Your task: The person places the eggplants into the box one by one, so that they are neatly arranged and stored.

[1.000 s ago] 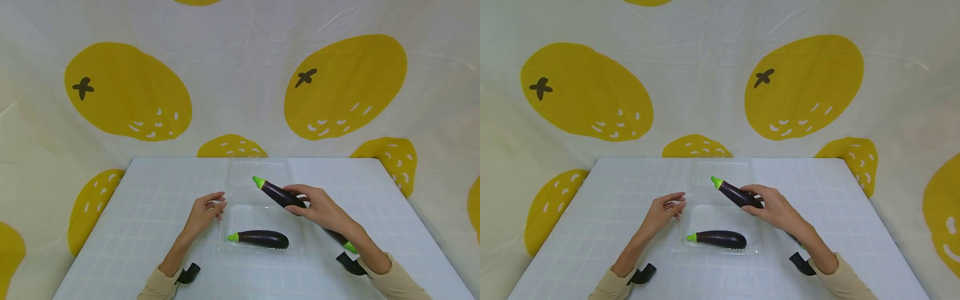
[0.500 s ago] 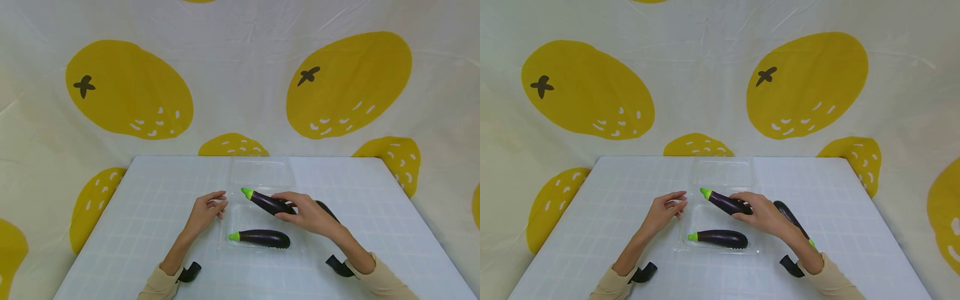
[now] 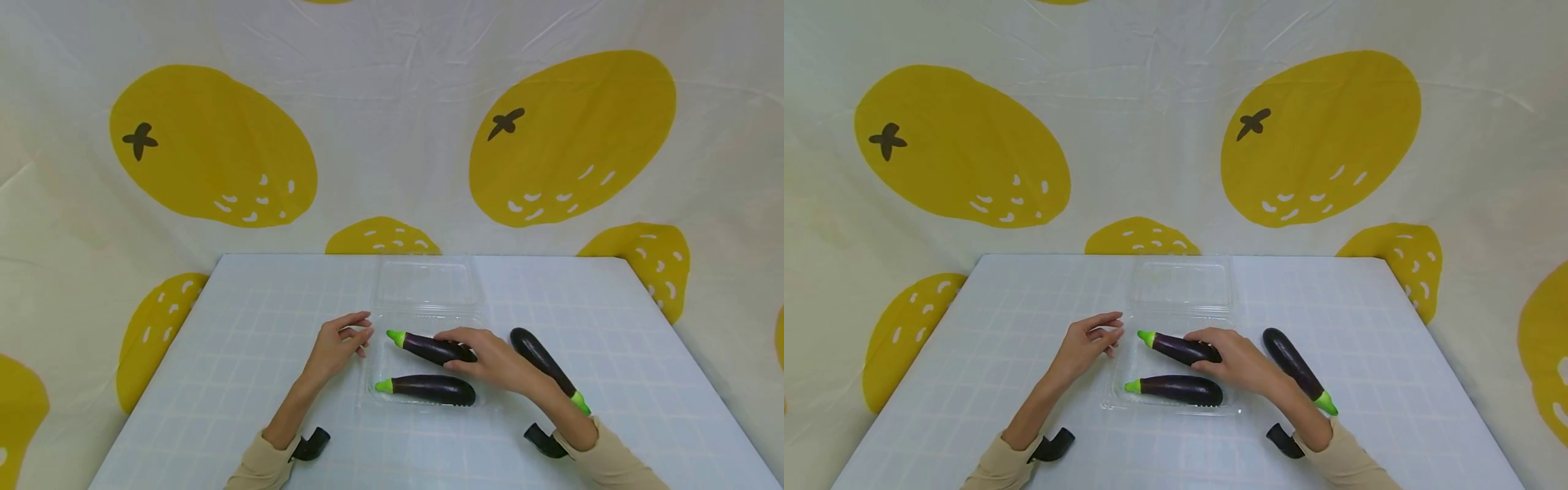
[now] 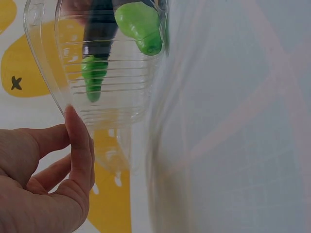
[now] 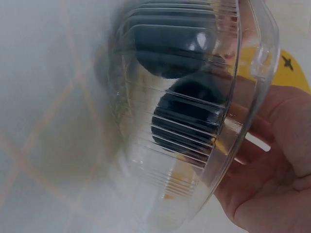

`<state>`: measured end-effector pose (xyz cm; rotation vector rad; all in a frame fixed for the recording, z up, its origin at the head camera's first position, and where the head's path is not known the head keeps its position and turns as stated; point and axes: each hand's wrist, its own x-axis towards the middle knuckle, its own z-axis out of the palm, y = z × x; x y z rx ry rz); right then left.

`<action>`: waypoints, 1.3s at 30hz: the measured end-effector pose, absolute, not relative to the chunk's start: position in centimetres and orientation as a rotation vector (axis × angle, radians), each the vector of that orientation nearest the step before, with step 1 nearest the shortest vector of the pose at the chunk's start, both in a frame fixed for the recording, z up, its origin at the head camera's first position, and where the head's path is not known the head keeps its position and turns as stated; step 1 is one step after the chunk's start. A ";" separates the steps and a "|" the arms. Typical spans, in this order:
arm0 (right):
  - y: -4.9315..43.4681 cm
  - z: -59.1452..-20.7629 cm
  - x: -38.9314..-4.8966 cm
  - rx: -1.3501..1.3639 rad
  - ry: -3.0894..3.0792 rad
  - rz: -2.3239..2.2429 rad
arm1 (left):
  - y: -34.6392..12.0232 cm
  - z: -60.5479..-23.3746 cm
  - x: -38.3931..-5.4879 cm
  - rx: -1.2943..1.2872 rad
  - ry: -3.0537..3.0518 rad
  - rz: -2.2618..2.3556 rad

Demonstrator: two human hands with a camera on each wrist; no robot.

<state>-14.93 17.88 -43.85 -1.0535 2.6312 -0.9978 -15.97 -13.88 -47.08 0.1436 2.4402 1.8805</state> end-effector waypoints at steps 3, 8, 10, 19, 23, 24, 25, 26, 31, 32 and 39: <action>17.8 -44.1 -14.9 -1.042 2.609 -0.981 | -13.8 -47.1 -16.0 0.144 2.441 1.889; 17.8 -44.3 -14.9 -1.072 2.569 -0.959 | -13.5 -46.8 -15.8 0.113 2.468 1.879; 17.8 -44.4 -15.0 -1.093 2.559 -0.955 | -13.4 -46.7 -15.7 0.094 2.479 1.869; 17.7 -44.6 -15.2 -1.161 2.512 -0.880 | -13.6 -46.9 -15.8 0.123 2.465 1.882; 17.5 -44.7 -15.3 -1.156 2.500 -0.867 | -13.9 -47.4 -16.0 0.161 2.428 1.905; 17.5 -44.7 -15.3 -1.152 2.495 -0.866 | -14.0 -47.5 -16.1 0.171 2.421 1.909; 17.5 -44.7 -15.3 -1.149 2.488 -0.867 | -14.0 -47.5 -16.0 0.182 2.420 1.914; 17.5 -44.6 -15.3 -1.147 2.482 -0.865 | -14.0 -47.5 -16.1 0.188 2.414 1.918; 17.5 -44.4 -15.3 -1.147 2.457 -0.859 | -14.0 -47.5 -16.1 0.192 2.394 1.933; 17.4 -44.3 -15.3 -1.148 2.456 -0.860 | -14.1 -47.5 -16.1 0.188 2.386 1.937; 17.4 -44.3 -15.3 -1.142 2.458 -0.894 | -14.1 -47.4 -16.0 0.188 2.387 1.950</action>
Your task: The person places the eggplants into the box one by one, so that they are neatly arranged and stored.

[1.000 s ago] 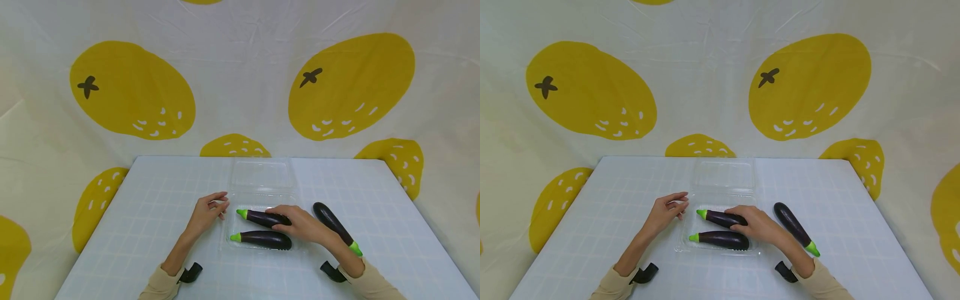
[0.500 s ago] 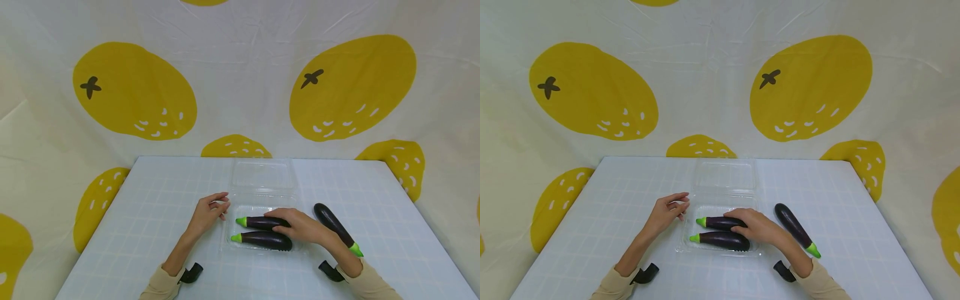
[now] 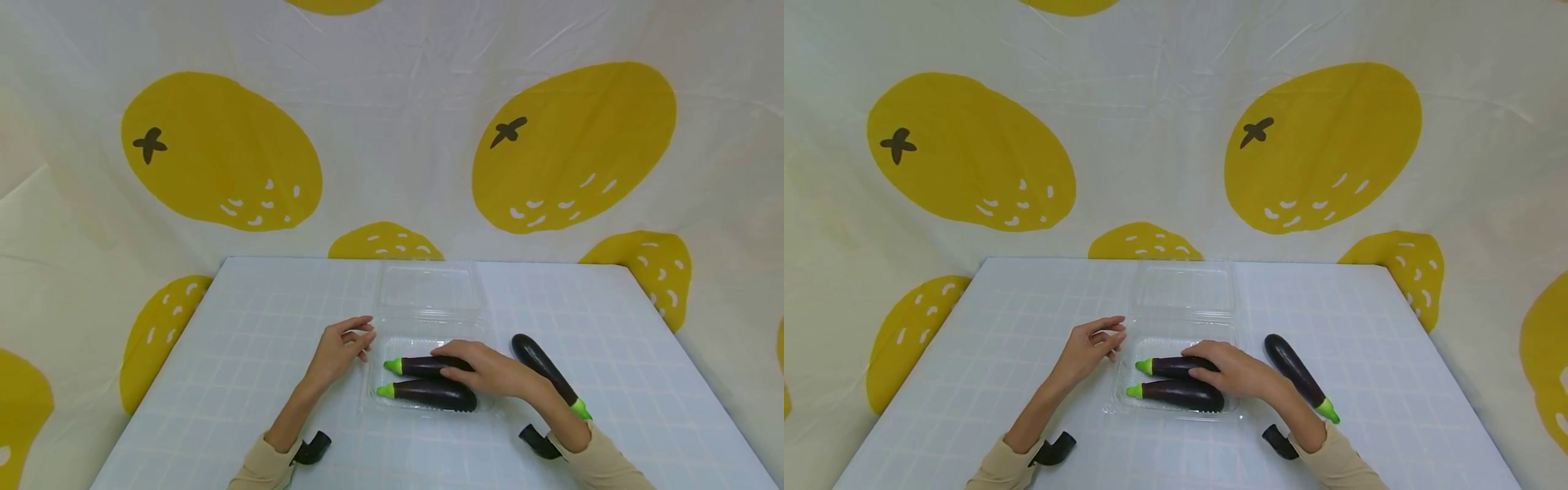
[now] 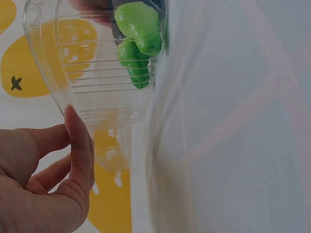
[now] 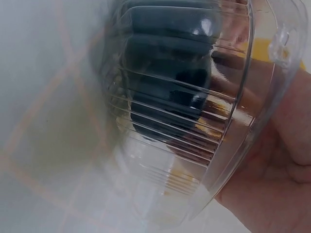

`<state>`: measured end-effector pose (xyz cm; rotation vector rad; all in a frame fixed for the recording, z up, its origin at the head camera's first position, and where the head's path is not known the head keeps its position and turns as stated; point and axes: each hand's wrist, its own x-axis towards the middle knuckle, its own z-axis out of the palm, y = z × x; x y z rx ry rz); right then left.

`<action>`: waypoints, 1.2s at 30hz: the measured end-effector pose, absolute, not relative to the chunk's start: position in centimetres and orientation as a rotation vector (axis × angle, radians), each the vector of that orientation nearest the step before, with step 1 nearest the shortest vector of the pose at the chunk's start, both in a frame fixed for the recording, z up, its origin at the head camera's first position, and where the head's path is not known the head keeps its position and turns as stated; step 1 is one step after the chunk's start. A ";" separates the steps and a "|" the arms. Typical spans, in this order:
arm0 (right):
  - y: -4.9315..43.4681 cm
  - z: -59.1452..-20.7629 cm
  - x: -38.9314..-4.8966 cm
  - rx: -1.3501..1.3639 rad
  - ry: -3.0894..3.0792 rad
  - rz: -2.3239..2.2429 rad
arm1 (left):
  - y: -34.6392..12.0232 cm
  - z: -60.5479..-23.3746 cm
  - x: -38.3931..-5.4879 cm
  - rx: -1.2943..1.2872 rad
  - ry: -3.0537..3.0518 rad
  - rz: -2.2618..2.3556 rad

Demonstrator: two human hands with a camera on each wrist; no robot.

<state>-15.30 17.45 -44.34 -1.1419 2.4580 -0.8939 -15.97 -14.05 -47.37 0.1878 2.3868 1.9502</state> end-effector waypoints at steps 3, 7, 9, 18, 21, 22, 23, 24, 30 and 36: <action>17.5 -44.4 -15.3 -1.124 2.468 -0.895 | -14.0 -47.4 -15.9 0.194 2.386 1.950; 17.6 -44.3 -15.2 -1.089 2.503 -0.896 | -13.9 -47.6 -15.9 0.195 2.393 1.942; 17.7 -44.1 -15.1 -1.074 2.530 -0.903 | -13.9 -47.6 -15.9 0.192 2.397 1.939; 18.8 -43.2 -14.8 -1.065 2.621 -0.964 | -14.0 -47.5 -15.9 0.170 2.396 1.940; 19.3 -42.9 -14.6 -1.073 2.661 -0.980 | -14.0 -47.5 -15.9 0.170 2.403 1.930; 19.5 -42.8 -14.6 -1.075 2.672 -0.990 | -14.0 -47.5 -15.9 0.170 2.406 1.926; 19.7 -42.8 -14.5 -1.076 2.683 -1.000 | -14.0 -47.5 -15.9 0.173 2.405 1.926; 19.9 -42.7 -14.5 -1.078 2.698 -1.003 | -14.0 -47.5 -15.9 0.172 2.406 1.923; 21.1 -42.4 -14.3 -1.101 2.778 -1.021 | -13.9 -47.3 -15.9 0.165 2.415 1.911; 22.5 -42.4 -14.2 -1.062 2.834 -1.009 | -13.9 -47.1 -15.8 0.160 2.411 1.914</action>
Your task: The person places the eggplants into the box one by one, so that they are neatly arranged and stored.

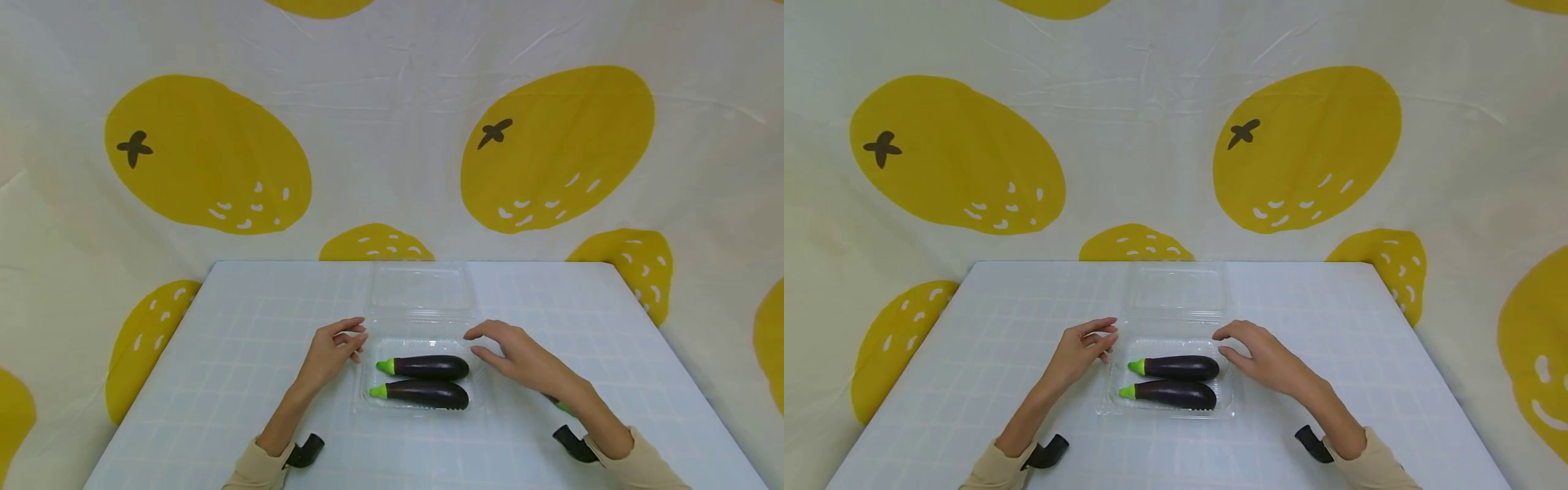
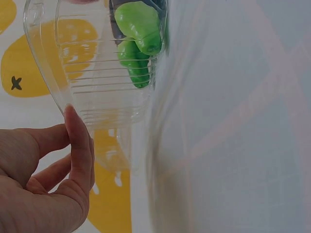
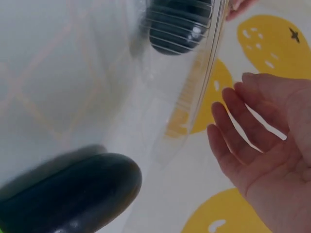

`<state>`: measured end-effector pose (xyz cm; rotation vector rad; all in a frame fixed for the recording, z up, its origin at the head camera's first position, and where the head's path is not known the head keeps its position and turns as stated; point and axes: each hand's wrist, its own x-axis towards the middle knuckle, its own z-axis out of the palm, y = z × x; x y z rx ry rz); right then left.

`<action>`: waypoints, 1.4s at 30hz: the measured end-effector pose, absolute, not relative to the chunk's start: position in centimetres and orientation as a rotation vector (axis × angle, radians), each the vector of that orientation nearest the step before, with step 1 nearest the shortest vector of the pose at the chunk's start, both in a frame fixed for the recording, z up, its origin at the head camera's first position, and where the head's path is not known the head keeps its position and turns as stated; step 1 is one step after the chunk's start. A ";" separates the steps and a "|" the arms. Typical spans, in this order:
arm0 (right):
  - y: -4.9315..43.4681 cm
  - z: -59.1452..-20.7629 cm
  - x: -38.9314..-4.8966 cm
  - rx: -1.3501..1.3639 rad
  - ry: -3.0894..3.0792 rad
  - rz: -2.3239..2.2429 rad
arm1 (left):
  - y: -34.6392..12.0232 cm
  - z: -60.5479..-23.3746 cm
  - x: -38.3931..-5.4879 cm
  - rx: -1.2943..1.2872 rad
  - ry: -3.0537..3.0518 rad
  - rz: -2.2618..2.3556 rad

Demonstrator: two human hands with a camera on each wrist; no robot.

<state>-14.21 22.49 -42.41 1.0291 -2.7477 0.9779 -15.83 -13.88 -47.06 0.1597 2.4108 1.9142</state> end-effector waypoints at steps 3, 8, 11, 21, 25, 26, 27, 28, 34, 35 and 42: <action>23.3 -42.4 -14.0 1.013 -2.733 0.956 | -13.9 -47.0 -15.8 0.160 2.410 1.909; 24.5 -42.4 -13.8 0.996 -2.702 0.908 | -13.9 -47.0 -15.9 0.161 2.421 1.895; 25.1 -42.4 -13.7 1.006 -2.669 0.878 | -14.0 -47.1 -15.9 0.167 2.423 1.891; 27.0 -42.8 -13.1 1.007 -2.623 0.825 | -14.0 -47.2 -16.0 0.202 2.391 1.932; 27.8 -43.3 -12.8 0.990 -2.623 0.806 | -14.0 -47.1 -15.9 0.188 2.392 1.930; 28.0 -43.4 -12.7 0.983 -2.630 0.797 | -14.0 -47.1 -15.9 0.185 2.394 1.929; 28.1 -43.5 -12.6 0.975 -2.639 0.784 | -13.9 -47.0 -15.9 0.180 2.396 1.927; 28.3 -43.5 -12.5 0.968 -2.652 0.770 | -13.9 -47.0 -15.9 0.177 2.398 1.928; 29.3 -43.9 -12.0 0.953 -2.716 0.705 | -14.1 -47.2 -15.9 0.178 2.401 1.920; 29.4 -44.0 -11.9 0.951 -2.722 0.694 | -14.2 -47.2 -15.9 0.180 2.400 1.921; 30.3 -44.5 -11.5 0.942 -2.772 0.648 | -14.1 -47.3 -16.0 0.180 2.397 1.915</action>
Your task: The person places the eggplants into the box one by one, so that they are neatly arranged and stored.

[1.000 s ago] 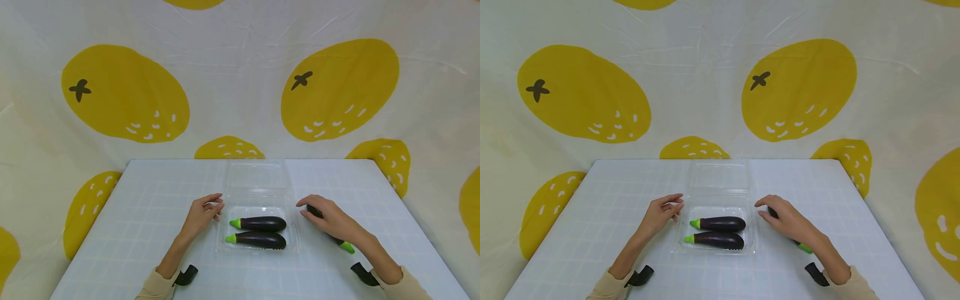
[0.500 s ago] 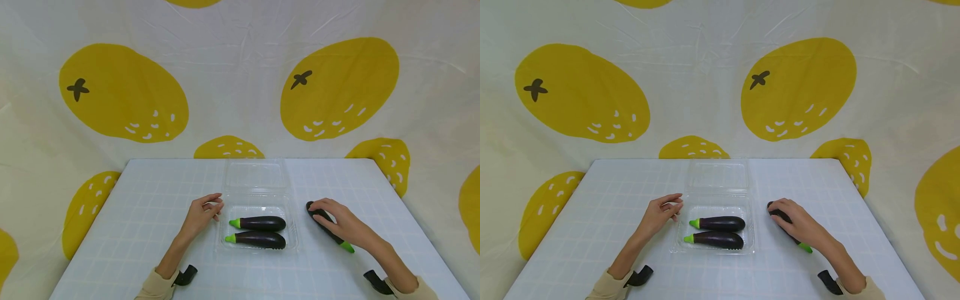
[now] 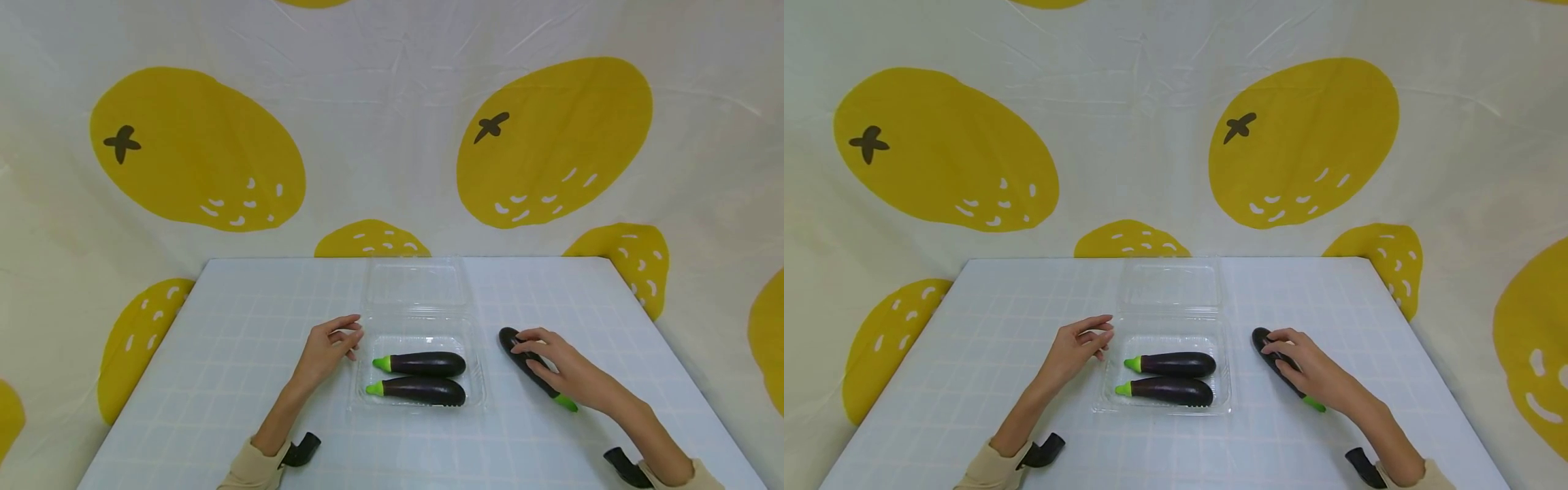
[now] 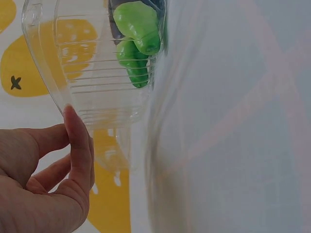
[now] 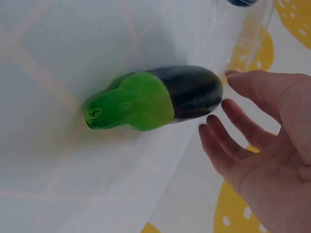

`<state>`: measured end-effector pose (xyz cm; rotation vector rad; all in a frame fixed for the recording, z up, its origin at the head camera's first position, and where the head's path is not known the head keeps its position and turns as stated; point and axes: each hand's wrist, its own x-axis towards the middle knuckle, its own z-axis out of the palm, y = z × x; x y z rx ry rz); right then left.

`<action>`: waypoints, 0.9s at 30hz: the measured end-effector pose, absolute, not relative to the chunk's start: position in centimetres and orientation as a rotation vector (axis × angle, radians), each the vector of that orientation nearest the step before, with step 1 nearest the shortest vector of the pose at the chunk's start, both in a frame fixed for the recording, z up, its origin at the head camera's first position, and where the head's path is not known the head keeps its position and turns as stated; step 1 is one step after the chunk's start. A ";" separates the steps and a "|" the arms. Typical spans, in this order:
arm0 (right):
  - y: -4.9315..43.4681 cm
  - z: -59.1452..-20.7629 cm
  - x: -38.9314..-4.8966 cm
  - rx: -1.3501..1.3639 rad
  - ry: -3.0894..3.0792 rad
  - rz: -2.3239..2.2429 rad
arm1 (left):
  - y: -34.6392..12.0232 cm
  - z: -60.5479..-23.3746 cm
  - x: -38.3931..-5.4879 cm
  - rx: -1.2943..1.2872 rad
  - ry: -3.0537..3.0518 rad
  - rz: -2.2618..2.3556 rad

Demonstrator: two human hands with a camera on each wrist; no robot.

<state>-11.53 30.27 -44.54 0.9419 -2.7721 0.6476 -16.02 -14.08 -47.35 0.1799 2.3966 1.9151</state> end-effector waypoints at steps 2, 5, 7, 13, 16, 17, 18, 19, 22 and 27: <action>30.4 -44.6 -11.5 0.937 -2.806 0.642 | -14.1 -47.4 -16.0 0.177 2.393 1.913; 30.5 -44.7 -11.5 0.929 -2.850 0.632 | -14.1 -47.4 -16.0 0.180 2.389 1.915; 30.6 -44.7 -11.5 0.930 -2.867 0.622 | -14.1 -47.4 -16.0 0.183 2.387 1.917; 30.8 -44.7 -11.5 0.949 -2.877 0.621 | -14.1 -47.4 -16.0 0.178 2.387 1.917; 31.0 -44.6 -11.6 0.953 -2.899 0.628 | -14.1 -47.5 -16.0 0.175 2.387 1.918; 31.0 -44.5 -11.6 0.953 -2.907 0.628 | -14.1 -47.5 -16.0 0.173 2.387 1.918; 31.0 -44.5 -11.7 0.954 -2.912 0.626 | -14.1 -47.4 -16.0 0.175 2.388 1.919; 31.1 -44.4 -11.7 0.961 -2.912 0.620 | -14.1 -47.4 -16.0 0.176 2.388 1.918; 31.2 -44.3 -11.7 0.981 -2.904 0.595 | -14.1 -47.4 -16.0 0.182 2.390 1.915; 31.3 -44.2 -11.8 0.989 -2.935 0.601 | -14.0 -47.4 -16.0 0.181 2.385 1.922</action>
